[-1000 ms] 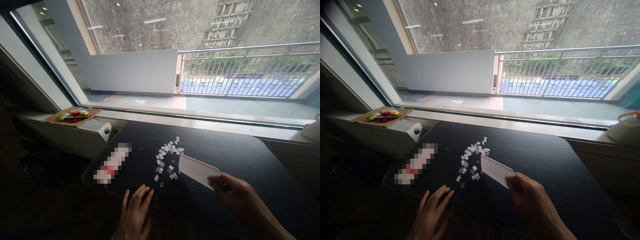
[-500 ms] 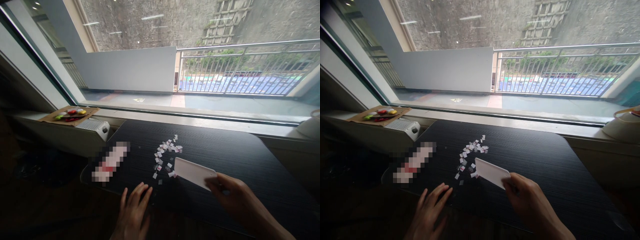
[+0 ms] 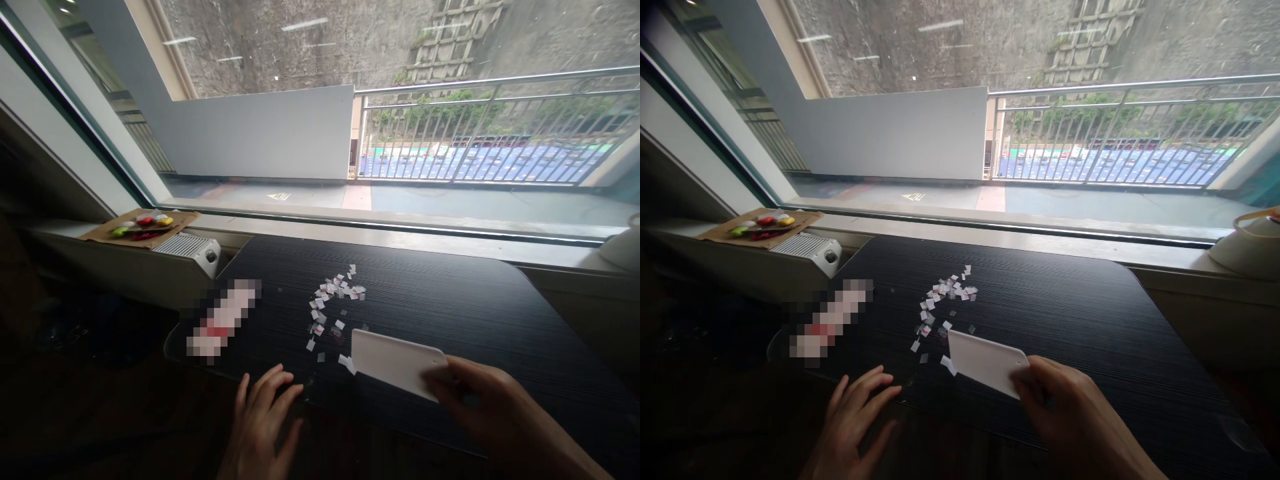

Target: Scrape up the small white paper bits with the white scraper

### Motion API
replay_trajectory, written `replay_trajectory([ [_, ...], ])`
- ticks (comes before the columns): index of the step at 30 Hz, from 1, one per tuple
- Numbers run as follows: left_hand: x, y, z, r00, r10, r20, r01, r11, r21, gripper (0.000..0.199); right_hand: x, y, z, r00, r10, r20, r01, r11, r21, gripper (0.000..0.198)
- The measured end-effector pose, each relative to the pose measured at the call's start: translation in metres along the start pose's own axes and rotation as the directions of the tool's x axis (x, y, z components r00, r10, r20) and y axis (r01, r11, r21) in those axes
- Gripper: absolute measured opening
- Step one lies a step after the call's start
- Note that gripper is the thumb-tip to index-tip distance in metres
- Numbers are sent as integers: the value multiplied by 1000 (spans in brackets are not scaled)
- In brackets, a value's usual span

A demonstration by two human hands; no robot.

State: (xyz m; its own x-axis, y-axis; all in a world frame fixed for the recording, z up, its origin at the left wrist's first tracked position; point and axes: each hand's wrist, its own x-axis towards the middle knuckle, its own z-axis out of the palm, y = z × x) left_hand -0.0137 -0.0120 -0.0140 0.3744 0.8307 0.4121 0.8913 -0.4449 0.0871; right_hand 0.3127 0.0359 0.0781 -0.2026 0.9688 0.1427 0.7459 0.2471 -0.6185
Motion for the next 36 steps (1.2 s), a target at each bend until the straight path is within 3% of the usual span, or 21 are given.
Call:
replay_trajectory([
  [6,22,18,-8,1000,-15,6,15,999,-42,40,-7,13,-2,995,87,-50,-85,995,48,22],
  [12,58,50,-6,992,48,119,-36,995,-96,49,-6,13,6,992,102,-70,-97,993,69,26],
  [19,49,41,-10,989,51,139,-40,996,-83,43,4,-4,17,1000,8,-20,-5,994,107,24],
  [24,47,47,-11,995,3,96,8,993,-117,43,5,-3,11,997,47,-55,-44,997,61,22],
  [29,47,52,-8,998,-43,41,49,988,-148,41,4,-12,17,1000,21,20,-24,993,117,22],
  [36,45,50,-15,999,-52,16,54,987,-149,36,-3,-2,6,997,75,-3,-75,997,7,26],
])
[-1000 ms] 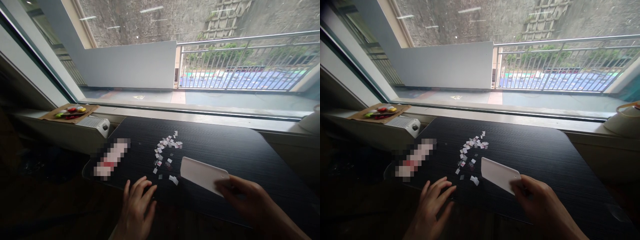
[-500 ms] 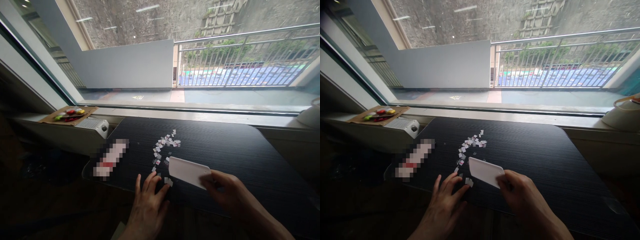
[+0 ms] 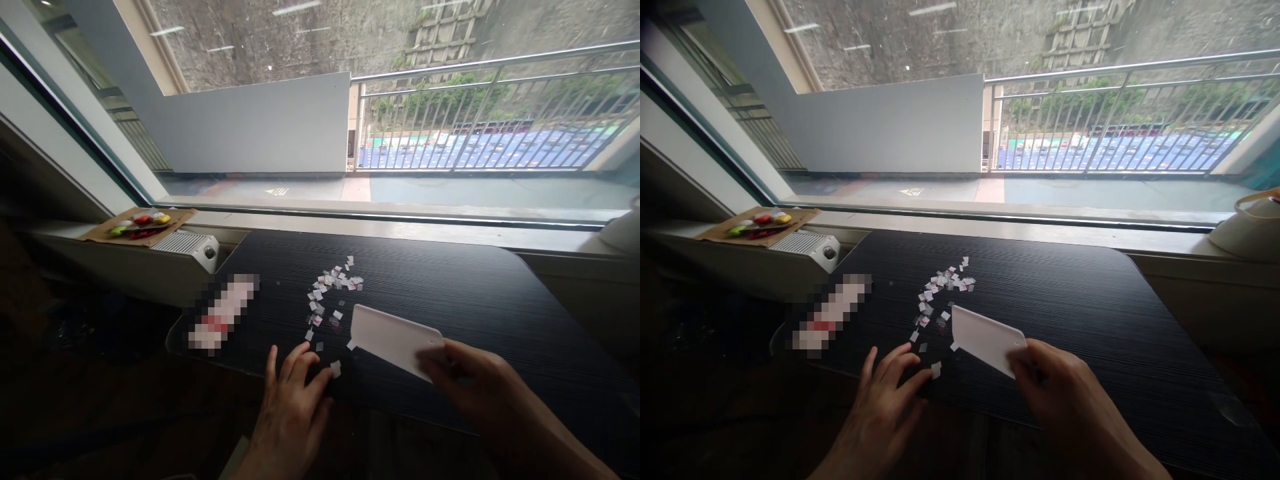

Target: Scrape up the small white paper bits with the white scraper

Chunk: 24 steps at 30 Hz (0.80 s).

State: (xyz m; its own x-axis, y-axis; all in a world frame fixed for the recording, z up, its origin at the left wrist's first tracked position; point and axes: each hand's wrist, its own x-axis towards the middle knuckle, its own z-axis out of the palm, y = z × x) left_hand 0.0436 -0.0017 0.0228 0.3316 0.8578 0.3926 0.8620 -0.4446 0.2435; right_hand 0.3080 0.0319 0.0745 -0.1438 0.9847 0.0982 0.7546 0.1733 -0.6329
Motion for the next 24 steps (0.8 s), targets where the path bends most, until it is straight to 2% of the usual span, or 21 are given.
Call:
replay_trajectory([
  [4,4,-2,-4,998,48,41,-48,999,13,38,-5,8,-3,997,54,-52,-50,996,76,25],
  [7,8,-9,-7,993,82,80,-86,995,46,41,-4,13,-5,994,103,-31,-98,986,132,27],
  [9,9,-15,-9,998,57,40,-60,995,74,38,-3,17,-8,991,128,-27,-124,985,117,28],
  [13,5,-25,-11,997,34,-74,-27,995,95,29,-1,21,-14,982,160,-96,-149,982,117,28],
  [16,-3,-29,-9,994,35,-108,-25,995,92,28,-3,22,-15,983,167,-78,-154,976,151,27],
  [20,-13,-34,-8,991,40,-131,-29,996,85,29,-8,27,-22,982,186,-28,-181,975,129,25],
  [24,-22,-43,-8,996,65,-66,-56,990,132,34,-4,37,-34,967,248,-56,-235,956,178,23],
])
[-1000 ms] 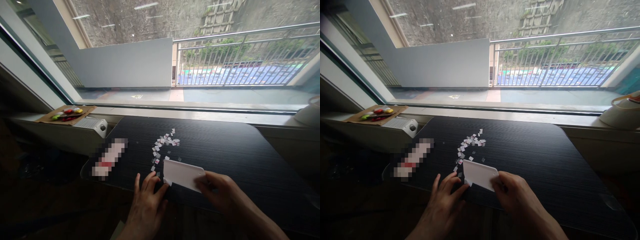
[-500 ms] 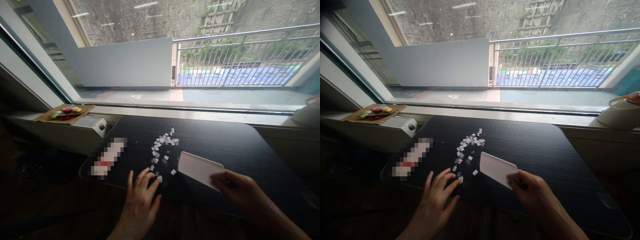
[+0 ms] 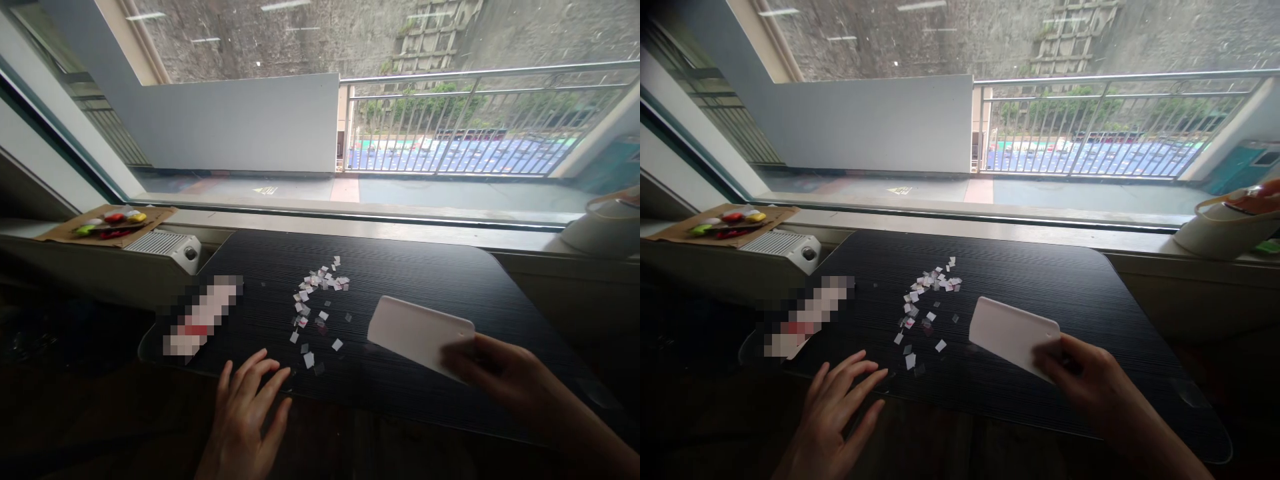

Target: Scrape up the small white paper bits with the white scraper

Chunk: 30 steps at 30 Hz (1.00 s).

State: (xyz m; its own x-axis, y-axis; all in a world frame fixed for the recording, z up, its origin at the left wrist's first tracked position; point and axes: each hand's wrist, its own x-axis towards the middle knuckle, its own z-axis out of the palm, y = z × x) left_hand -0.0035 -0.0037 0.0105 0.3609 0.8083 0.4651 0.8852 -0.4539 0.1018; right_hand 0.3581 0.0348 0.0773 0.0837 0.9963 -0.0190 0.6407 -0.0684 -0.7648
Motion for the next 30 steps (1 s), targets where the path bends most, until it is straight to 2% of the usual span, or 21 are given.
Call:
replay_trajectory([
  [5,-4,-3,1,1000,9,-8,-9,1000,18,35,7,7,3,1000,-11,22,11,1000,-4,25],
  [9,-5,2,0,998,0,-56,-1,1000,-1,30,-12,7,19,993,52,102,-61,994,91,26],
  [12,-7,2,1,1000,-4,-10,4,1000,-1,32,-29,4,27,986,80,145,-103,981,163,26],
  [15,-10,0,3,999,-17,37,17,1000,-6,35,-35,8,24,989,138,53,-145,971,189,27],
  [17,-12,-1,4,999,-31,30,31,999,-17,36,-35,13,19,983,174,-52,-162,970,181,25],
  [19,-12,0,4,999,-42,17,42,999,-31,36,-34,17,18,980,175,-91,-158,972,174,24],
  [23,-8,6,1,996,-75,-38,72,995,-63,32,-37,11,32,990,134,47,-140,972,187,26],
  [27,-5,11,-1,996,-79,-51,76,995,-65,31,-39,-4,47,974,113,194,-155,964,217,27],
  [30,-6,11,-3,995,-84,-52,81,995,-59,31,-34,-8,49,962,100,255,-162,958,236,27],
])
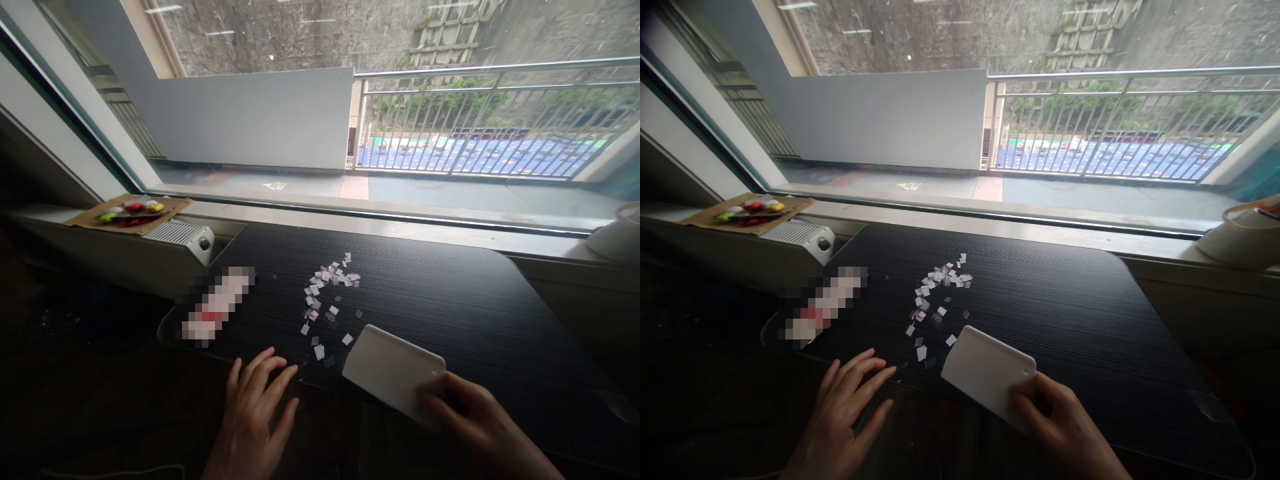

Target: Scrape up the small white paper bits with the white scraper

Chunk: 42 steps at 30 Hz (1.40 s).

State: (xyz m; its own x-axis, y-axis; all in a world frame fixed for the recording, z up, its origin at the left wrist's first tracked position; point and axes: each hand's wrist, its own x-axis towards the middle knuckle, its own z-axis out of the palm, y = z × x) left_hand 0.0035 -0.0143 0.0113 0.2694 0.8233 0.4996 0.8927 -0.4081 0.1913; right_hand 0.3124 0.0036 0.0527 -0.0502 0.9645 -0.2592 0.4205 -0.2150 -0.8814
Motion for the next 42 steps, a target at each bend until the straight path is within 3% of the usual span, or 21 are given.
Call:
replay_trajectory([
  [9,-3,2,-2,1000,-22,14,22,1000,11,33,13,13,-15,994,50,100,-59,994,93,30],
  [16,-3,1,0,1000,-6,4,6,1000,18,32,11,5,-8,976,82,201,-103,990,96,38],
  [19,-6,-1,0,1000,-5,26,4,999,38,33,12,0,-6,975,73,210,-95,991,94,38],
  [24,-11,-6,1,993,11,115,-20,997,77,38,31,-1,-8,993,-16,117,17,1000,-6,33],
  [28,-13,-7,1,991,2,135,-14,996,83,39,46,-4,-7,981,-37,191,48,998,-52,31],
  [36,-8,0,0,998,-5,66,2,999,49,35,36,-12,0,967,-28,251,13,998,65,29],
  [42,-6,2,-2,998,5,56,-8,999,51,34,40,-16,4,930,-26,368,14,999,36,31],
])
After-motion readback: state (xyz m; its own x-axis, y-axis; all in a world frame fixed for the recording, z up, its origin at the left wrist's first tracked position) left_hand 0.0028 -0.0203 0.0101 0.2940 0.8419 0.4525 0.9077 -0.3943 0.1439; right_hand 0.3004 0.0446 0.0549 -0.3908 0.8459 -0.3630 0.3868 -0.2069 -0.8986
